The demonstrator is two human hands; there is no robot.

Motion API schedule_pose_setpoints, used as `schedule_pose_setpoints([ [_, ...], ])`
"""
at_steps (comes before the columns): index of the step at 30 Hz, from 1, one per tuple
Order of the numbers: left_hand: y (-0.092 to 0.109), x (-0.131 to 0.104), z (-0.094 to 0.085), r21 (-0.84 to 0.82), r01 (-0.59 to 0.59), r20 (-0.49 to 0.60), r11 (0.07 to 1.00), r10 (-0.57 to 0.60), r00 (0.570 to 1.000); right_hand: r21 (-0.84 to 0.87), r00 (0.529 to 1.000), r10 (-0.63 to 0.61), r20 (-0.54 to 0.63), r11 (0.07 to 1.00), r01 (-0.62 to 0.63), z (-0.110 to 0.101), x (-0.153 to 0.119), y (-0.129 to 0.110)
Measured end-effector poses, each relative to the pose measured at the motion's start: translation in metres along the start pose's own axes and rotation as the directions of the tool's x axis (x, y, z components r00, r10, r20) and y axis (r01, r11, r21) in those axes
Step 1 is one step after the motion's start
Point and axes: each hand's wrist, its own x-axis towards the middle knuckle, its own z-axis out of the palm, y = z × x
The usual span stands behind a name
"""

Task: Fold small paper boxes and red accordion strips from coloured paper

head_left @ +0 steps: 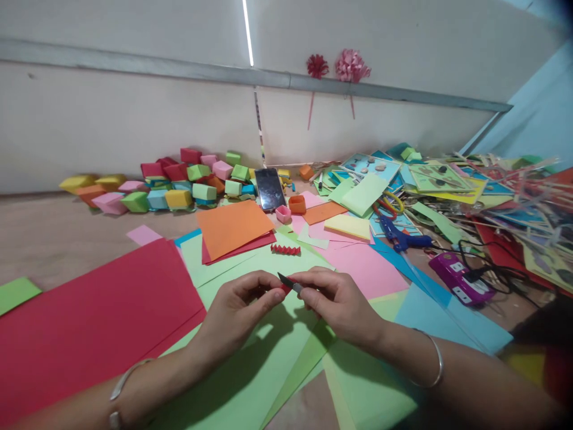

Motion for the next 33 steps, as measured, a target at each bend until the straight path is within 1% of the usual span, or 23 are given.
schedule_pose_setpoints([
  [4, 0.0, 0.0, 0.0, -0.005, -0.003, -0.001, 1.0, 0.003, 1.0, -0.004, 1.0, -0.016, 0.002, 1.0, 0.016, -0.001, 0.0, 0.0],
  [9, 0.0, 0.0, -0.001, 0.034, -0.019, -0.014, 0.999, 0.02, 1.0, -0.021, 0.999, -0.041, 0.018, 0.999, 0.041, -0.002, 0.0, 0.002],
  [13, -0.002, 0.001, -0.001, 0.052, -0.03, -0.015, 0.998, 0.031, 0.999, -0.016, 0.999, -0.033, 0.011, 0.999, 0.034, -0.001, 0.0, 0.004],
  [19, -0.004, 0.001, -0.002, 0.071, -0.036, 0.0, 0.997, 0.036, 0.999, 0.028, 1.0, -0.004, 0.007, 1.0, 0.004, -0.001, -0.001, 0.003],
  [22, -0.004, 0.0, -0.002, 0.089, -0.017, 0.011, 0.996, 0.016, 1.0, 0.025, 1.0, -0.006, 0.008, 1.0, 0.005, -0.001, 0.0, 0.003],
  [24, -0.005, 0.0, -0.003, 0.119, -0.004, 0.035, 0.993, 0.0, 0.999, 0.015, 1.0, -0.009, 0.005, 1.0, 0.009, -0.002, 0.001, 0.004],
  [26, -0.006, 0.0, -0.003, 0.176, -0.03, 0.057, 0.984, 0.02, 0.998, 0.009, 1.0, -0.016, -0.006, 1.0, 0.016, -0.002, 0.001, 0.005],
  [29, -0.008, 0.0, -0.003, 0.236, -0.092, 0.076, 0.967, 0.076, 0.994, -0.029, 0.997, -0.066, -0.034, 0.997, 0.065, -0.001, 0.0, 0.008],
  [31, -0.007, -0.001, -0.003, 0.237, -0.119, 0.08, 0.964, 0.103, 0.991, -0.087, 0.988, -0.142, -0.065, 0.987, 0.136, 0.001, -0.002, 0.011],
  [33, -0.007, -0.001, -0.003, 0.226, -0.141, 0.072, 0.964, 0.128, 0.989, -0.148, 0.968, -0.229, -0.098, 0.966, 0.214, 0.003, -0.003, 0.014],
])
